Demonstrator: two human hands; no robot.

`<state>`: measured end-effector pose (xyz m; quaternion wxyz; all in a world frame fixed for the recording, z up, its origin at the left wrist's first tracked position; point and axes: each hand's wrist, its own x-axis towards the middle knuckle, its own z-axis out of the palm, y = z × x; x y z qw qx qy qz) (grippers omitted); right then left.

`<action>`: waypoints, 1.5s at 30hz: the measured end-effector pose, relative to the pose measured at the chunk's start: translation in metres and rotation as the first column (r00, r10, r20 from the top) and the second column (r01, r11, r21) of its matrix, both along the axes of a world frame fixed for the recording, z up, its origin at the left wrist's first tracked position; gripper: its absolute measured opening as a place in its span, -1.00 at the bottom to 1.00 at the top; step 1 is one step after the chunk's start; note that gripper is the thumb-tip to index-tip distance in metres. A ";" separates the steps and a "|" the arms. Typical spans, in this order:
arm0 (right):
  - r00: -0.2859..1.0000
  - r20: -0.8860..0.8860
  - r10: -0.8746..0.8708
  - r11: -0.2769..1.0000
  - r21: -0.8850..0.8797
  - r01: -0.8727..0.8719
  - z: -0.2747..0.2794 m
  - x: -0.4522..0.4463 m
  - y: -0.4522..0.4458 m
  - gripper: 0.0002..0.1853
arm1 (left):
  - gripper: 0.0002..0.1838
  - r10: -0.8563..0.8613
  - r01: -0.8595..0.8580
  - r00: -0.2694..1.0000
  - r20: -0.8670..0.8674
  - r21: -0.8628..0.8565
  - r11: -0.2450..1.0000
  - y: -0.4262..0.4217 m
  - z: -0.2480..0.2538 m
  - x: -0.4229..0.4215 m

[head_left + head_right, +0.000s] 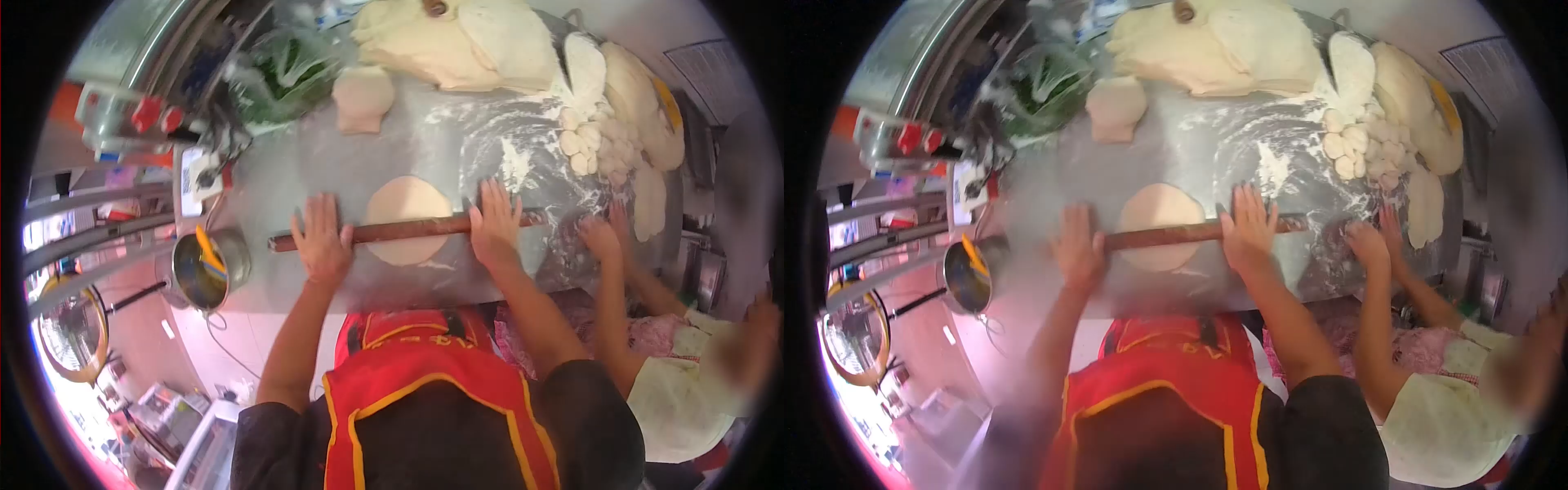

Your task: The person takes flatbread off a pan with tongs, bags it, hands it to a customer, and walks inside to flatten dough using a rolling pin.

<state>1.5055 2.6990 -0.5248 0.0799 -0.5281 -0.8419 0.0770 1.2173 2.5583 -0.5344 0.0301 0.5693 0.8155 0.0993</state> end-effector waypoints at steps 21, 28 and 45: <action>0.878 -0.478 -0.018 0.994 -0.105 -0.037 -0.049 -0.033 0.014 -0.44 | -0.57 -0.191 0.260 0.937 0.291 -0.222 0.940 -0.022 0.017 -0.015; 0.931 -0.343 0.127 0.875 -0.403 -0.268 -0.063 -0.142 0.048 -0.69 | -0.73 -0.177 0.174 0.965 0.192 0.033 0.984 -0.080 0.030 0.026; 0.999 -0.036 0.023 0.999 -0.027 -0.024 -0.001 0.045 -0.051 -0.35 | -0.31 -0.051 0.053 0.996 0.076 -0.028 0.998 -0.031 0.004 0.035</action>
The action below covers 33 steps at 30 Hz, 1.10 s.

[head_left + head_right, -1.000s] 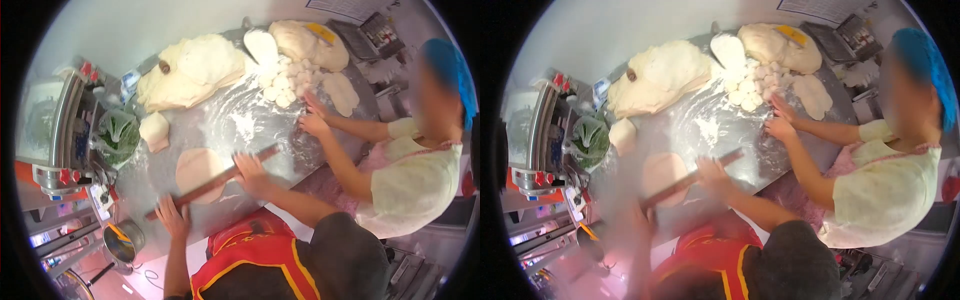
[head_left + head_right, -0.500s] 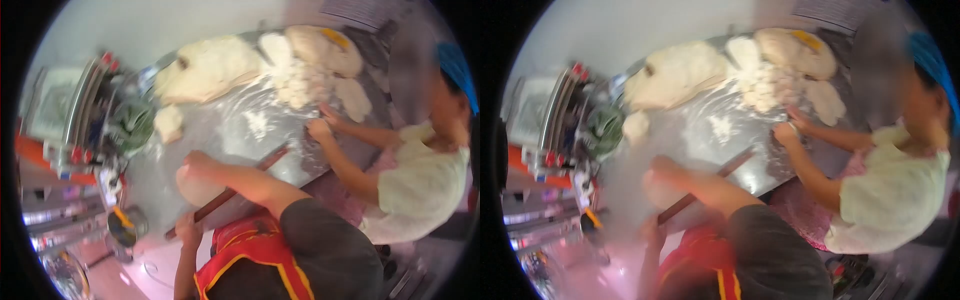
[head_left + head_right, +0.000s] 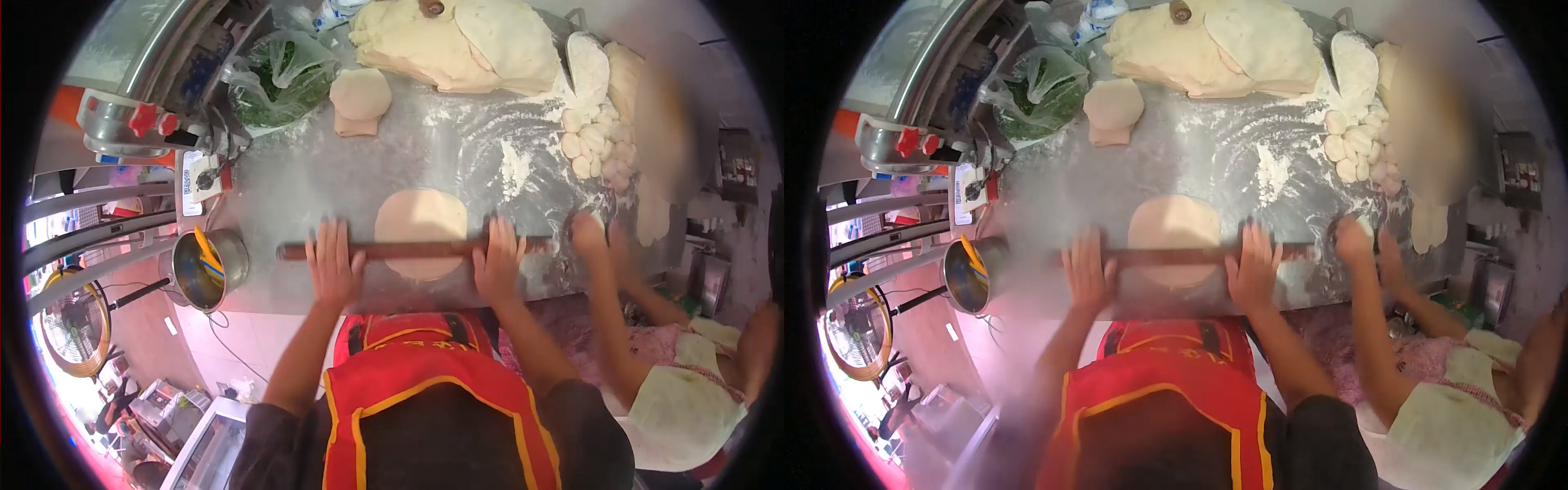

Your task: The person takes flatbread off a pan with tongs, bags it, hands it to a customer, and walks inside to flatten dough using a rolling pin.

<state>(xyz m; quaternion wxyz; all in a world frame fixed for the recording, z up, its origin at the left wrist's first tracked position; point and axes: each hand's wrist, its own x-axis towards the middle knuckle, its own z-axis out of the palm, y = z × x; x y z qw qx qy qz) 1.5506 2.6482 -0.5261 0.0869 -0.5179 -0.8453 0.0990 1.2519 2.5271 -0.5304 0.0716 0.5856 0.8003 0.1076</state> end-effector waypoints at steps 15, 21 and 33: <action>0.995 -0.055 0.087 0.995 0.055 -0.084 0.005 -0.006 -0.004 -0.37 | -0.33 -0.131 0.117 0.984 0.122 0.117 0.986 0.004 -0.005 -0.020; 0.907 -0.419 0.044 0.998 0.057 -0.022 -0.015 -0.071 0.085 -0.43 | -0.68 -0.294 0.286 0.951 0.100 0.090 0.954 0.018 0.011 -0.037; 0.920 -0.328 0.216 0.703 -0.602 -0.380 0.106 -0.125 0.152 -0.71 | -0.71 -0.232 0.267 0.927 0.295 -0.083 0.960 -0.057 0.056 0.008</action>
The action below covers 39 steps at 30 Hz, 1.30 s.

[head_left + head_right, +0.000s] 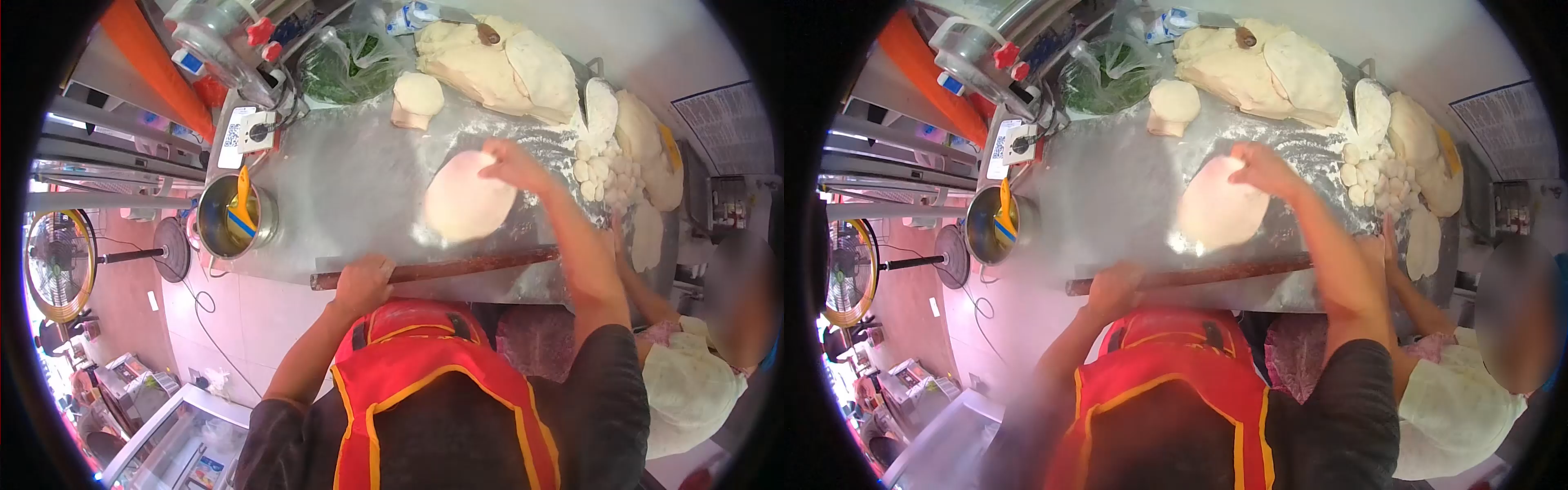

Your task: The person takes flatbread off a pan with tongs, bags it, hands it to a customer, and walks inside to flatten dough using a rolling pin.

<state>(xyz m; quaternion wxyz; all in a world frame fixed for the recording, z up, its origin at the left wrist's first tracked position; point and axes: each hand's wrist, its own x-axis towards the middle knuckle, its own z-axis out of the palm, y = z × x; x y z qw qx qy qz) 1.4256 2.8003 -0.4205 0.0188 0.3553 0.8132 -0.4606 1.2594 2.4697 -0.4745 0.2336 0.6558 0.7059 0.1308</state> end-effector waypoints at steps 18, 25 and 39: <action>0.971 -0.177 0.164 0.889 0.452 -0.068 -0.085 0.062 -0.201 -0.77 | -0.73 -0.135 0.138 0.989 0.059 -0.058 0.989 -0.033 -0.010 -0.004; 0.985 -0.124 -0.118 0.843 0.513 0.165 -0.062 0.146 -0.183 -0.67 | -0.76 -0.116 0.116 0.987 0.111 0.008 0.993 -0.022 -0.021 0.000; 0.903 0.064 -0.424 0.532 0.825 0.192 -0.118 0.137 -0.071 -0.35 | -0.26 0.306 -0.213 0.848 -0.433 0.250 0.944 0.128 -0.050 -0.013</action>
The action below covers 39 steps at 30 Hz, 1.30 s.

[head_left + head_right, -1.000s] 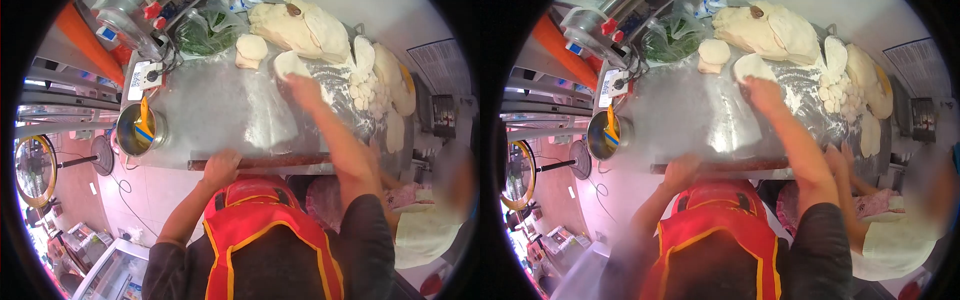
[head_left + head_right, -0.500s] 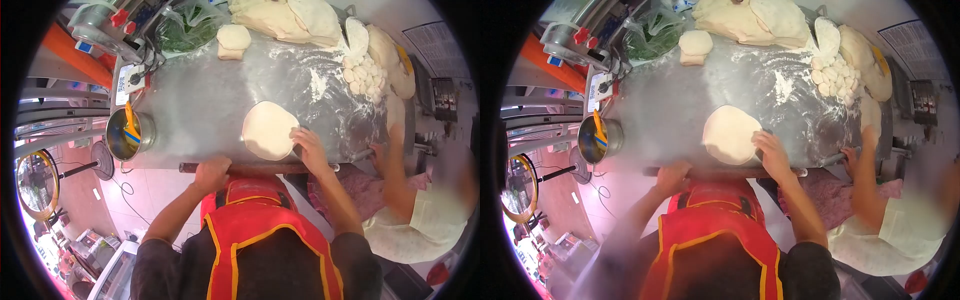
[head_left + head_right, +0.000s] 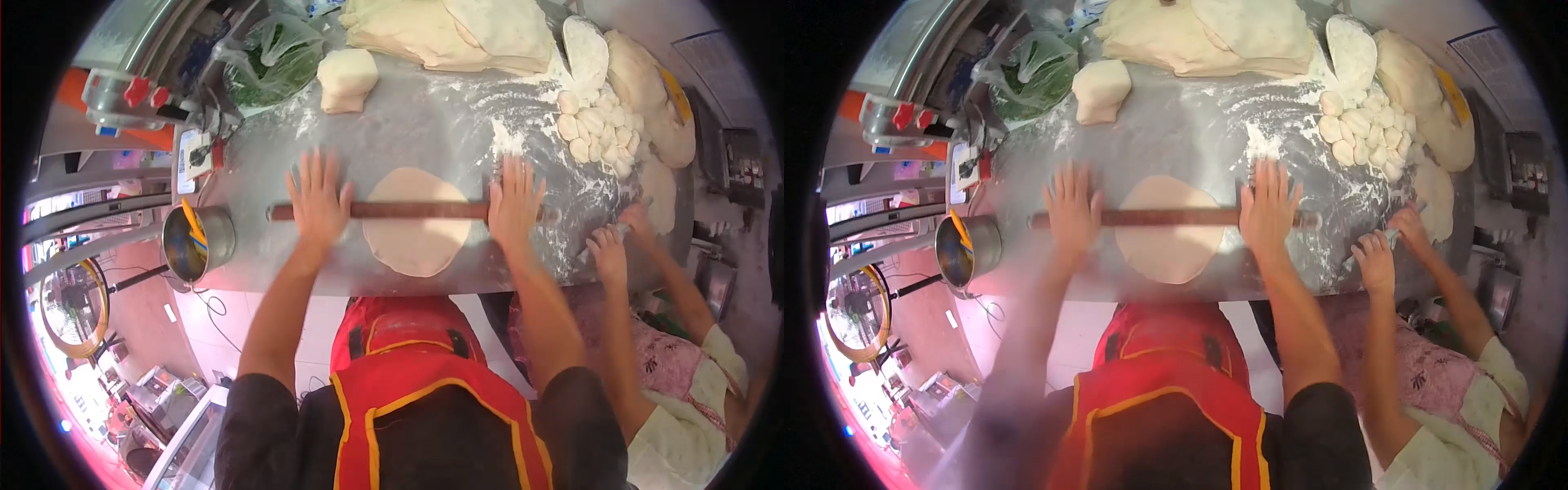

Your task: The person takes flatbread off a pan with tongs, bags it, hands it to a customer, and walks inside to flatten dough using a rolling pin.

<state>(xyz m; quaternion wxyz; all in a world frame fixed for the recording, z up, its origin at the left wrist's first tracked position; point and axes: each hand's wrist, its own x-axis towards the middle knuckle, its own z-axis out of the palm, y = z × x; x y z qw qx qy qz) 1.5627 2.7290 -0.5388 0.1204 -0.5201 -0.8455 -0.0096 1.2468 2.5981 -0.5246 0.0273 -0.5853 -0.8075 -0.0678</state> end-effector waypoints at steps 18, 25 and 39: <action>0.979 -0.118 0.164 0.981 -0.088 -0.175 0.006 0.006 -0.024 -0.38 | -0.29 -0.036 0.031 0.998 0.045 0.114 0.993 -0.042 -0.023 -0.015; 0.969 -0.108 0.224 0.935 -0.257 -0.245 0.030 0.056 -0.101 -0.35 | -0.36 -0.136 0.130 0.972 0.191 0.043 0.991 -0.146 0.000 0.048; 0.887 -0.054 0.459 0.454 -0.844 -0.286 0.005 -0.154 0.030 -0.56 | -0.63 -0.117 0.125 0.920 0.374 0.001 0.992 -0.199 0.030 0.051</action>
